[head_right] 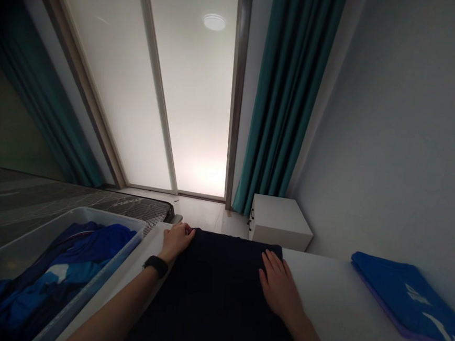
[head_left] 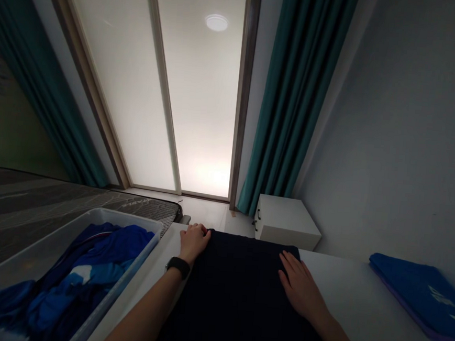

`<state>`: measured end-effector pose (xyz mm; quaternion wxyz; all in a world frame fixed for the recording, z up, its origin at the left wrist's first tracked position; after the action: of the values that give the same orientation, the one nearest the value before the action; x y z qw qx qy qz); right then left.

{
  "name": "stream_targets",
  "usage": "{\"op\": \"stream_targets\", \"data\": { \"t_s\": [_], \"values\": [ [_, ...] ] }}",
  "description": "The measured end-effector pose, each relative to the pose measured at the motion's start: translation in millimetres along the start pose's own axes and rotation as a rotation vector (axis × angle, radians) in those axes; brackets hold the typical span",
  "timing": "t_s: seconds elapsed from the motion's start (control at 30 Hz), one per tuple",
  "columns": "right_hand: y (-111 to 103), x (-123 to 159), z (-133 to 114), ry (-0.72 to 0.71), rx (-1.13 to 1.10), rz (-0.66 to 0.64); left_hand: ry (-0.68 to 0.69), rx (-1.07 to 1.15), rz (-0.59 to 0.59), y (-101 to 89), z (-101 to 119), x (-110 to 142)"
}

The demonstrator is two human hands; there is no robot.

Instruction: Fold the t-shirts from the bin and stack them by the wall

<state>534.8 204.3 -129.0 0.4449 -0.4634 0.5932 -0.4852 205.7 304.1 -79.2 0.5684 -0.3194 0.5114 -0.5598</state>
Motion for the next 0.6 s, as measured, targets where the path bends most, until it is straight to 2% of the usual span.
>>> {"op": "stream_targets", "data": {
  "t_s": [0.3,0.6],
  "values": [
    [9,-2,5,0.014,0.041,0.023,-0.036,0.043,0.003,1.4,-5,-3],
    [8,0,19,0.1,0.067,0.024,-0.033,0.01,0.066,-8.4,-15,-2]
  ]
}}
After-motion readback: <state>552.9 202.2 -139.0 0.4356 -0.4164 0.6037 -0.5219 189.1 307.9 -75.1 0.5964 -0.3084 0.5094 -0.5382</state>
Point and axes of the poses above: each hand's wrist, its own x-axis away from the middle knuckle, its own y-axis out of the palm, z = x × y, the point moved 10 cm from there along -x, towards the middle knuckle, and after that the axes turned 15 degrees about y, right-handed, at the moved point
